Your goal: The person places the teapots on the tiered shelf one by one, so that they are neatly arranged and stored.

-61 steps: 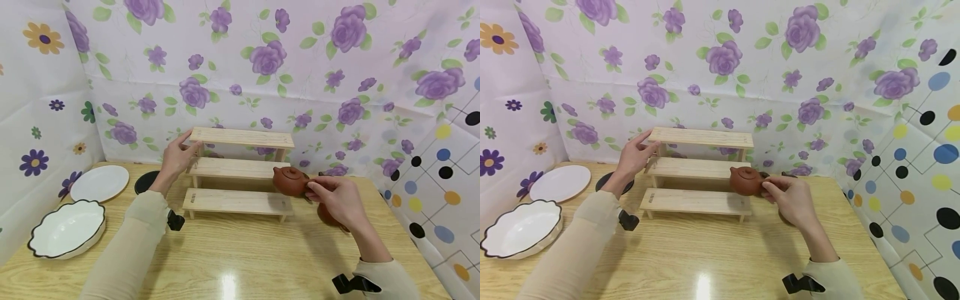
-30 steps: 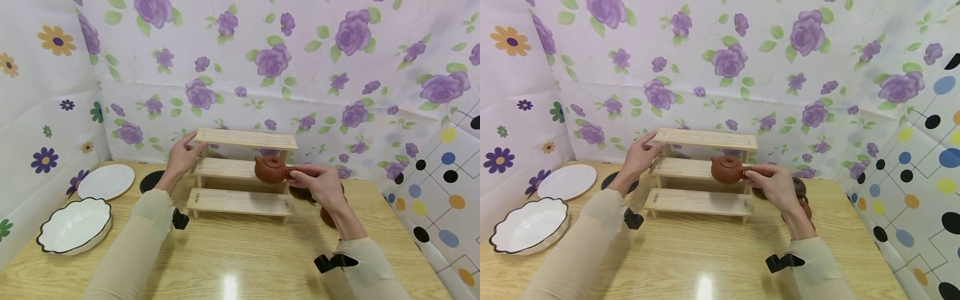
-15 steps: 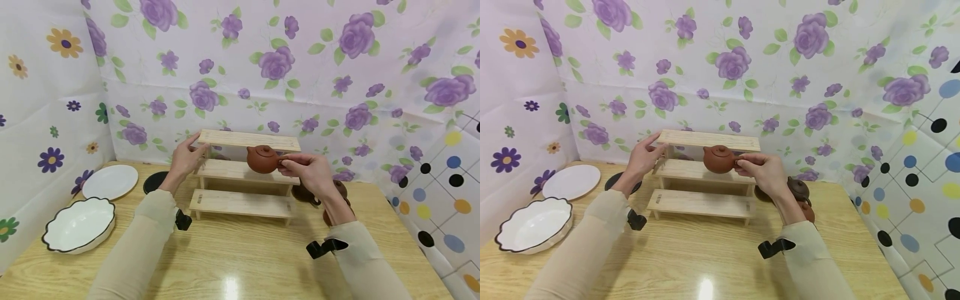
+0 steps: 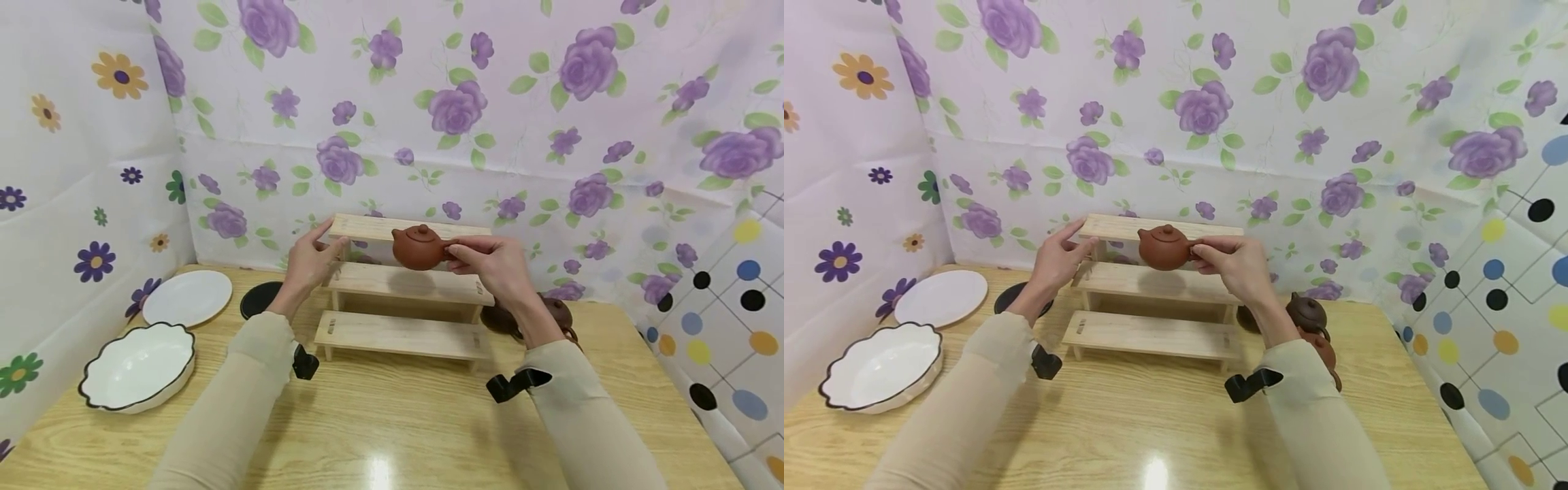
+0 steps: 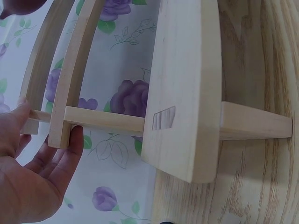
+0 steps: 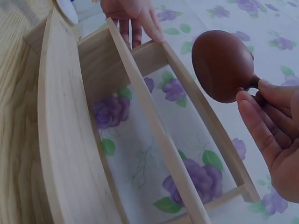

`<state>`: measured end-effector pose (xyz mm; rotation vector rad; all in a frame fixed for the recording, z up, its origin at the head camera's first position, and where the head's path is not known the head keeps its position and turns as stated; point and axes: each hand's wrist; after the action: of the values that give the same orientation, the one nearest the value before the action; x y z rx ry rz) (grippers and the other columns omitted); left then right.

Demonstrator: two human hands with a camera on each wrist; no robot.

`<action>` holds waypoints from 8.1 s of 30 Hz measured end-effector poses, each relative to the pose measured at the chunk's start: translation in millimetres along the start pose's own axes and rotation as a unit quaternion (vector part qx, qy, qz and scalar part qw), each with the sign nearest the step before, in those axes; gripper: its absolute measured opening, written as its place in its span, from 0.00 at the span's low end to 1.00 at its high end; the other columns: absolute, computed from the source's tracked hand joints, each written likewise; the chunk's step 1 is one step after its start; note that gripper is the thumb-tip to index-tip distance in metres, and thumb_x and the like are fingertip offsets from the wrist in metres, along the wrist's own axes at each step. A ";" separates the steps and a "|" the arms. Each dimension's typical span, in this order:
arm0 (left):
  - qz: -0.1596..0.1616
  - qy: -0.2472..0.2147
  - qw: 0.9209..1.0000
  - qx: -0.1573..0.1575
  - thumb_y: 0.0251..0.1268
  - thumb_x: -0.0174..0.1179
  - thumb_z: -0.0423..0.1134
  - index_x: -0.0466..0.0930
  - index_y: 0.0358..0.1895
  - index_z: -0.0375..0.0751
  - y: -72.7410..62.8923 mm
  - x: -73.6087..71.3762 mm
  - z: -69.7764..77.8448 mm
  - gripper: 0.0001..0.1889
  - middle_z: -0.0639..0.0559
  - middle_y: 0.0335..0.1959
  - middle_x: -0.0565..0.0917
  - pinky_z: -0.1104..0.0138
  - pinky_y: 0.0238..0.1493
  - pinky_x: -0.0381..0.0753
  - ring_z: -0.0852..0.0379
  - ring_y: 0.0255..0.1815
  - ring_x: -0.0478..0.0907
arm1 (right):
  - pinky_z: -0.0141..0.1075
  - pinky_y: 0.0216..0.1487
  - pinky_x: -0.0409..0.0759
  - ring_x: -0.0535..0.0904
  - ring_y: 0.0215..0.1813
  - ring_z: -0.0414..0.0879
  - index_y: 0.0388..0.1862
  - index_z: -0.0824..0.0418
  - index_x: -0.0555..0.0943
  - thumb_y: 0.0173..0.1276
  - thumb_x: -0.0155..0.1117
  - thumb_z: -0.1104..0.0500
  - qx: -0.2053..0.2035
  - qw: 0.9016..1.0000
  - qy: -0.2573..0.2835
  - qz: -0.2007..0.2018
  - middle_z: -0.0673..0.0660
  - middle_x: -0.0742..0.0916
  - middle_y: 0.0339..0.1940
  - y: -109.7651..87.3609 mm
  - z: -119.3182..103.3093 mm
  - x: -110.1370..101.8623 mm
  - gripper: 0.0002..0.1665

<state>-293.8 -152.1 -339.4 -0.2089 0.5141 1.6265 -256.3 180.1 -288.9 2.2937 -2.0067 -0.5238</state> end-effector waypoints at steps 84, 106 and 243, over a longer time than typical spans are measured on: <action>0.019 -0.026 0.999 -0.015 0.76 0.65 0.56 0.68 0.81 0.60 -0.1 -1.7 -0.7 0.34 0.41 0.40 0.88 0.65 0.26 0.74 0.54 0.29 0.80 | 0.37 0.44 0.90 0.93 0.34 0.48 0.60 0.75 0.85 0.75 0.69 0.66 0.091 0.993 0.065 -0.030 0.75 0.89 0.53 104.5 -13.1 71.0 0.18; 0.004 -0.025 1.000 -0.012 0.77 0.63 0.57 0.65 0.82 0.60 -1.4 -1.6 1.1 0.35 0.41 0.41 0.86 0.64 0.26 0.71 0.50 0.29 0.79 | 0.40 0.49 0.90 0.93 0.41 0.47 0.64 0.73 0.83 0.75 0.71 0.58 0.027 0.999 -0.037 -0.013 0.57 0.93 0.48 63.1 -39.7 -13.3 0.25; -0.027 -0.006 0.999 -0.026 0.79 0.59 0.58 0.60 0.84 0.65 1.8 -3.2 2.1 0.35 0.37 0.54 0.86 0.66 0.22 0.66 0.63 0.16 0.66 | 0.38 0.45 0.89 0.93 0.40 0.43 0.63 0.77 0.82 0.75 0.70 0.63 0.196 0.962 -0.088 0.167 0.47 0.93 0.43 -192.0 132.3 -150.3 0.24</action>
<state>-294.8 -154.1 -335.8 -0.2505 0.4528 1.5883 -125.7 380.4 -429.7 2.0734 -2.7283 -0.3382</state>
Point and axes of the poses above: each hand's wrist, its own y-axis towards the middle knuckle, its own x-axis out of the palm, z = x × y
